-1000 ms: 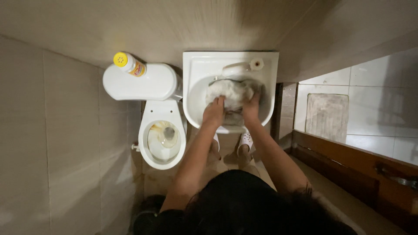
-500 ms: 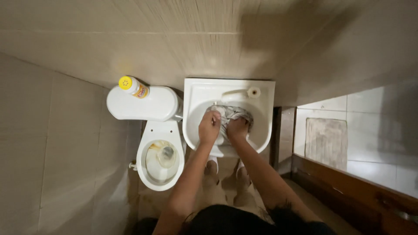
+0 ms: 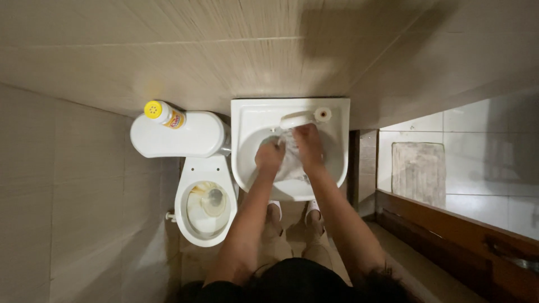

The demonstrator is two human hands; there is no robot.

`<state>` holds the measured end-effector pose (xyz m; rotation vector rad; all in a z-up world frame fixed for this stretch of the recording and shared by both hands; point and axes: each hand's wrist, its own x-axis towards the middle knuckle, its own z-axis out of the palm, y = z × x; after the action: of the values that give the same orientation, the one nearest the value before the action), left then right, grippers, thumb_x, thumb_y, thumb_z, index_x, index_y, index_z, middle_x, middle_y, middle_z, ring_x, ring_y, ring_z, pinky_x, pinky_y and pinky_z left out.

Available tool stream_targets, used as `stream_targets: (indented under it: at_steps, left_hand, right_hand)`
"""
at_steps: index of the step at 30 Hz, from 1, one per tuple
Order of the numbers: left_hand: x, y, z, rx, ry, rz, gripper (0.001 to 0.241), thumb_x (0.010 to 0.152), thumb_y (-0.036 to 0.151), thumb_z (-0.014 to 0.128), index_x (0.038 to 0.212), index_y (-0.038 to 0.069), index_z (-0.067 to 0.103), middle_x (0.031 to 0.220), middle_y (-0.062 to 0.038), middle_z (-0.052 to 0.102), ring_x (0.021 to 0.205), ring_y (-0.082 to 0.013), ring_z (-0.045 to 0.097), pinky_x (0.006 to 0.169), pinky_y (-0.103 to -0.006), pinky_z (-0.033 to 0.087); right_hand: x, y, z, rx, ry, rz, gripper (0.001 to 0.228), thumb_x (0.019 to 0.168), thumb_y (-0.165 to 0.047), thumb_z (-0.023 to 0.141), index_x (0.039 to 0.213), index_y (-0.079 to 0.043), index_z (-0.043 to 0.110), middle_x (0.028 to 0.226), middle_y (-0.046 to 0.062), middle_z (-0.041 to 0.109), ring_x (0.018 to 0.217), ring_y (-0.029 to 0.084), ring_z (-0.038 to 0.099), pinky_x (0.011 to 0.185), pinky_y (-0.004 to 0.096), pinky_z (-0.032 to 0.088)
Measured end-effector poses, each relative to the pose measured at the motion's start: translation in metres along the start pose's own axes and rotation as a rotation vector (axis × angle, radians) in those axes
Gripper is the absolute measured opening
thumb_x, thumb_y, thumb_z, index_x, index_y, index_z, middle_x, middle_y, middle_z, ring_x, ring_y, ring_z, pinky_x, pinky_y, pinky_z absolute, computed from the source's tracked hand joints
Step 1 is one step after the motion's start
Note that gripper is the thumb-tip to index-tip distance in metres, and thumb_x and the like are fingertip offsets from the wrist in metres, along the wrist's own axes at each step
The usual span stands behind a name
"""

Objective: The person washes a piece of cloth by hand in a bathroom sink. They wet the cloth, apply soap from a bar, and scrub it thoroughly before rinsing it under running water.

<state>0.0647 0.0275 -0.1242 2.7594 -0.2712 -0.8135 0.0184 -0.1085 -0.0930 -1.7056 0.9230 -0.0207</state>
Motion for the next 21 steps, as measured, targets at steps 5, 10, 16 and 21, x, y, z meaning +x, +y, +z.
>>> stream_targets:
  at_steps: [5, 10, 16, 21]
  left_hand:
    - [-0.020, 0.020, -0.021, -0.348, 0.343, 0.206, 0.040, 0.082, 0.023, 0.076, 0.118, 0.006, 0.070, 0.104, -0.019, 0.065, 0.093, -0.0420, 0.068, 0.082, -0.0509, 0.055]
    - [-0.017, 0.006, -0.004, 0.069, 0.443, 0.466, 0.053, 0.084, 0.009, 0.069, 0.134, -0.001, 0.054, 0.115, -0.020, 0.064, 0.103, -0.0365, 0.066, 0.091, -0.0433, 0.054]
    - [0.017, 0.024, -0.004, -0.256, -0.034, -0.043, 0.045, 0.095, 0.054, 0.056, 0.117, 0.018, 0.071, 0.093, -0.006, 0.076, 0.099, -0.0315, 0.075, 0.087, -0.0492, 0.058]
    - [-0.038, 0.061, -0.054, -0.713, 0.193, 0.374, 0.035, 0.082, 0.012, 0.072, 0.113, -0.004, 0.071, 0.103, -0.031, 0.071, 0.111, -0.0524, 0.062, 0.099, -0.0567, 0.050]
  right_hand:
    - [-0.027, -0.071, -0.015, 1.106, -0.362, 0.293, 0.056, 0.105, -0.025, 0.063, 0.147, 0.001, 0.037, 0.151, 0.020, 0.041, 0.148, 0.040, 0.036, 0.124, 0.053, 0.027]
    - [-0.040, -0.041, -0.014, 0.141, -0.243, -0.197, 0.046, 0.105, -0.023, 0.053, 0.136, 0.010, 0.050, 0.114, 0.025, 0.064, 0.114, 0.040, 0.065, 0.103, 0.052, 0.047]
    - [-0.049, -0.043, -0.015, 0.827, -0.179, 0.200, 0.034, 0.106, -0.036, 0.058, 0.117, -0.004, 0.064, 0.108, 0.012, 0.065, 0.097, 0.026, 0.070, 0.093, 0.039, 0.054]
    - [-0.019, 0.011, -0.007, 0.592, -0.086, 0.191, 0.043, 0.100, -0.047, 0.067, 0.112, -0.005, 0.070, 0.097, 0.014, 0.065, 0.086, 0.025, 0.070, 0.078, 0.041, 0.056]
